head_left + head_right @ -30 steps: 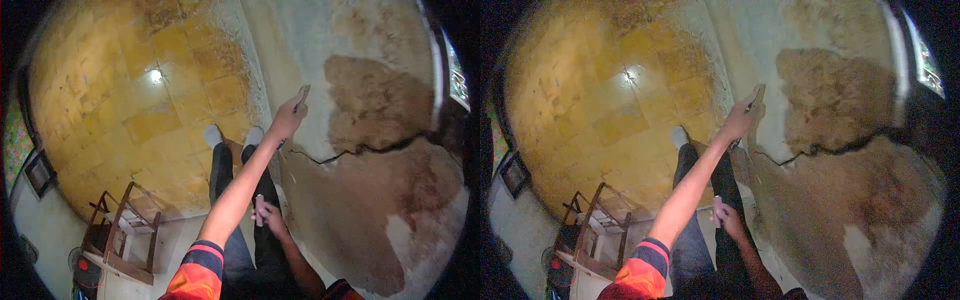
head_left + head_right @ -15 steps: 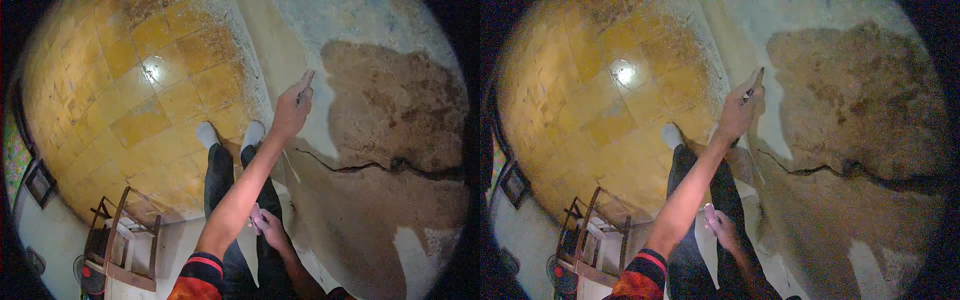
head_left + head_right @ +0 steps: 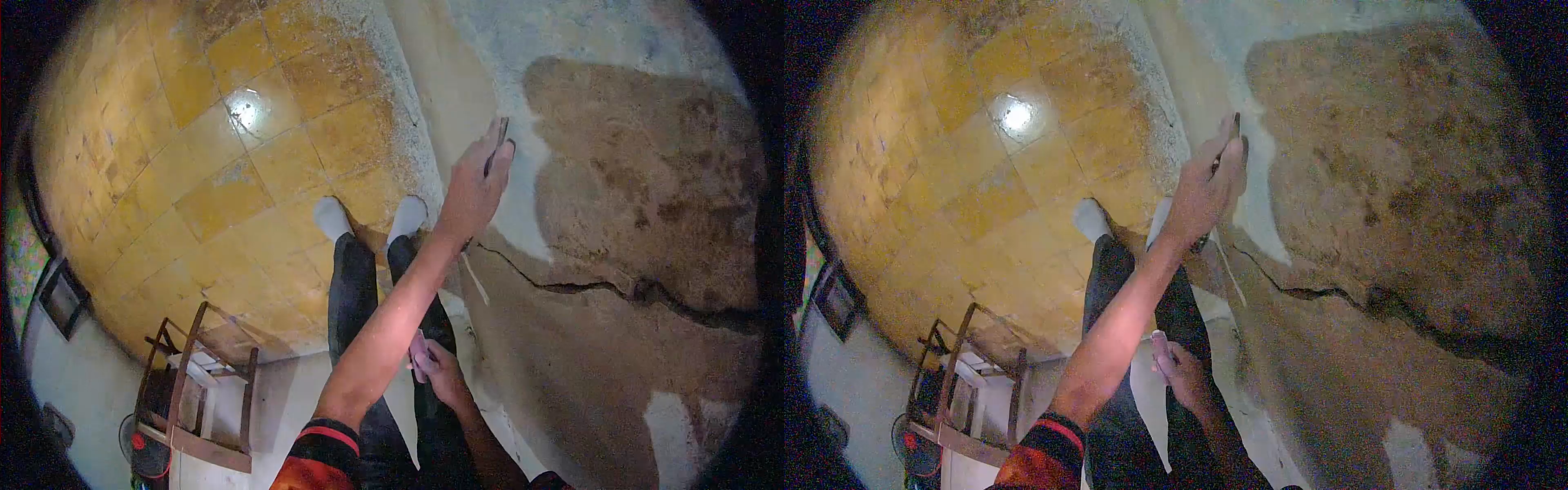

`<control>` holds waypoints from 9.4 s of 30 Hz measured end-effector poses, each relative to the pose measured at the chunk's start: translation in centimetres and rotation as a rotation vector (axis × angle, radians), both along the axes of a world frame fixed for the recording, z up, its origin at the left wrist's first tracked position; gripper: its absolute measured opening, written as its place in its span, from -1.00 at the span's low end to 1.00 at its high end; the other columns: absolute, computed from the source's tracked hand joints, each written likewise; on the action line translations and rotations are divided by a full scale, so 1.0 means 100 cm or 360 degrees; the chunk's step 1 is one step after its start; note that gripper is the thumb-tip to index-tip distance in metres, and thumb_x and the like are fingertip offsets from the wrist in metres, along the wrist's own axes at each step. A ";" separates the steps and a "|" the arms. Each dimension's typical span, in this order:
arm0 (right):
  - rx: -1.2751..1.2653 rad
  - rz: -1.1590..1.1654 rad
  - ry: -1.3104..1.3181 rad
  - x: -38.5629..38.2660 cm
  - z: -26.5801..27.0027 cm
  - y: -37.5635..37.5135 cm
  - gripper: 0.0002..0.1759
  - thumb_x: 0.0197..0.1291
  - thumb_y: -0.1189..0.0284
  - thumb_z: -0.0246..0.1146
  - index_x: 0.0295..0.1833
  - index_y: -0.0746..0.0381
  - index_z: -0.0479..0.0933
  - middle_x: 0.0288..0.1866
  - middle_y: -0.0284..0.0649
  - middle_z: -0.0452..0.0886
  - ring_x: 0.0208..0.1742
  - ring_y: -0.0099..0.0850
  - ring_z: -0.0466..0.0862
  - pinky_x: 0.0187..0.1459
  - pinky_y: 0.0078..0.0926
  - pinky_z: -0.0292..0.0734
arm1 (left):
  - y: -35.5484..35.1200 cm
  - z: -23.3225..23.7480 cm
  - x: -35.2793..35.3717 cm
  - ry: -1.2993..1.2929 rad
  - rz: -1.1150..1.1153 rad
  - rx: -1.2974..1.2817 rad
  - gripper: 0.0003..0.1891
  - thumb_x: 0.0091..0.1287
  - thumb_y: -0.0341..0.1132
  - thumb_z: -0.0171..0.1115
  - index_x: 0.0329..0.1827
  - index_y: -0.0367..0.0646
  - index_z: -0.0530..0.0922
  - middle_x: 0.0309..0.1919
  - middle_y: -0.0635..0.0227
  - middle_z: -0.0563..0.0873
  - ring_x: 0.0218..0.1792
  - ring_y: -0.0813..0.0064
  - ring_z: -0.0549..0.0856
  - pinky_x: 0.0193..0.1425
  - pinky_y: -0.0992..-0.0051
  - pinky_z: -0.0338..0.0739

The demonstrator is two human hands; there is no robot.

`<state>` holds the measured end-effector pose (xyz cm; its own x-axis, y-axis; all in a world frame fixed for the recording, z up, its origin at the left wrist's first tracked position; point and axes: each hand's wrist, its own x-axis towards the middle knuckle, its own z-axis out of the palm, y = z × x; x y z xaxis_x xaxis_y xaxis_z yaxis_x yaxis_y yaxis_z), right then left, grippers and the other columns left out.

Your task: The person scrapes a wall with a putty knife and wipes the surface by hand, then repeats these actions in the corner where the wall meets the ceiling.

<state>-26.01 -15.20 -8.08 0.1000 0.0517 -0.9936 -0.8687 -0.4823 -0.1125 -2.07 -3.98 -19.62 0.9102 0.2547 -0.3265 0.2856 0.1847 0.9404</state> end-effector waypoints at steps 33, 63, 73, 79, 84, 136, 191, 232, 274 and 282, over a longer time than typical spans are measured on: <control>-0.0188 -0.0126 0.0015 0.016 -0.008 -0.010 -0.41 0.36 -0.05 0.14 0.12 0.29 0.53 -0.22 -0.23 0.65 -0.25 -0.50 0.67 -0.27 -0.55 0.53 | 0.013 -0.005 0.006 0.0005 -0.0143 0.0122 -0.54 0.48 -0.23 0.03 0.37 -0.29 0.36 -0.17 -0.16 0.60 -0.10 -0.12 0.61 0.06 0.18 0.47; -0.0259 0.0017 0.0097 0.022 -0.015 -0.019 -0.31 0.28 -0.22 0.10 0.02 0.25 0.57 -0.26 -0.18 0.65 -0.25 -0.44 0.69 -0.19 -0.50 0.56 | 0.020 -0.005 0.017 0.0024 -0.0076 0.0130 -0.54 0.54 -0.11 -0.06 0.33 -0.23 0.42 -0.18 -0.13 0.63 -0.10 0.02 0.66 0.07 0.23 0.48; -0.0197 0.0022 0.0037 0.018 -0.017 -0.031 -0.34 0.31 -0.14 0.13 0.13 0.25 0.54 -0.17 -0.19 0.68 -0.22 -0.47 0.69 -0.20 -0.52 0.57 | 0.034 -0.007 0.043 0.0014 -0.0080 0.0186 -0.54 0.53 -0.08 -0.05 0.24 -0.29 0.48 -0.09 -0.20 0.63 -0.01 -0.04 0.64 0.14 0.23 0.47; -0.0154 0.0103 0.0026 0.032 -0.010 -0.027 -0.48 0.36 0.06 0.14 0.16 0.28 0.49 -0.14 -0.17 0.67 -0.18 -0.45 0.69 -0.18 -0.50 0.57 | 0.028 -0.001 0.034 -0.0001 -0.0094 0.0134 -0.57 0.51 -0.12 -0.02 0.22 -0.29 0.50 -0.10 -0.18 0.64 -0.07 -0.03 0.65 0.11 0.23 0.48; -0.0078 0.0093 -0.0051 0.029 -0.011 -0.030 -0.61 0.41 0.33 0.12 0.22 0.34 0.39 -0.06 -0.13 0.65 -0.13 -0.40 0.69 -0.11 -0.46 0.59 | 0.025 0.001 0.028 0.0024 -0.0095 0.0219 -0.59 0.50 -0.16 0.02 0.23 -0.27 0.51 -0.16 -0.16 0.64 -0.10 0.00 0.66 0.06 0.23 0.49; -0.0089 0.0242 -0.0012 0.030 -0.014 -0.032 -0.69 0.38 0.40 0.10 0.14 0.35 0.43 -0.14 -0.20 0.64 -0.22 -0.49 0.66 -0.24 -0.52 0.50 | 0.017 0.015 0.028 0.0087 -0.0009 0.0031 -0.47 0.24 -0.47 0.07 0.33 -0.35 0.37 -0.36 -0.30 0.55 -0.27 -0.02 0.71 -0.16 0.29 0.53; -0.0205 0.0325 -0.0111 0.061 -0.011 -0.025 -0.68 0.36 0.37 0.13 0.10 0.36 0.47 -0.26 -0.21 0.65 -0.37 -0.54 0.58 -0.32 -0.53 0.48 | 0.013 -0.002 0.032 -0.0001 0.0245 -0.0089 -0.59 0.21 -0.48 0.19 0.16 -0.29 0.50 -0.41 -0.23 0.52 -0.51 0.10 0.62 -0.31 0.32 0.51; -0.0259 0.0426 -0.0160 0.052 -0.007 -0.040 -0.31 0.36 -0.14 0.05 0.02 0.36 0.55 -0.18 -0.09 0.66 -0.19 -0.31 0.69 -0.07 -0.36 0.55 | 0.019 -0.009 0.016 -0.0277 0.0102 0.0192 -0.57 0.21 -0.45 0.12 0.20 -0.15 0.55 -0.49 -0.15 0.56 -0.49 0.31 0.62 -0.27 0.33 0.52; -0.0207 0.0375 -0.0149 0.002 -0.005 -0.046 -0.56 0.37 0.13 0.15 0.11 0.27 0.50 -0.26 -0.06 0.69 -0.23 -0.30 0.71 -0.16 -0.32 0.56 | -0.040 -0.004 -0.052 0.0520 -0.0162 -0.0139 -0.75 0.40 -0.31 0.09 -0.02 -0.30 0.58 -0.46 0.04 0.66 -0.41 0.16 0.61 -0.24 0.23 0.49; -0.0093 0.0512 -0.0260 -0.003 -0.011 -0.055 -0.63 0.33 0.33 0.18 0.15 0.31 0.47 -0.35 -0.23 0.60 -0.40 -0.53 0.52 -0.35 -0.50 0.46 | -0.031 0.004 -0.042 0.0644 -0.0179 -0.0135 -0.78 0.32 -0.38 0.12 -0.07 -0.33 0.58 -0.20 -0.19 0.64 -0.10 -0.16 0.64 -0.03 0.05 0.47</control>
<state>-26.32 -20.70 -9.21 0.2457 0.0500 -0.9680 -0.6444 -0.7376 -0.2017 -6.23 -7.08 -19.18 0.7249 0.1177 -0.6788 0.6515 0.2032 0.7310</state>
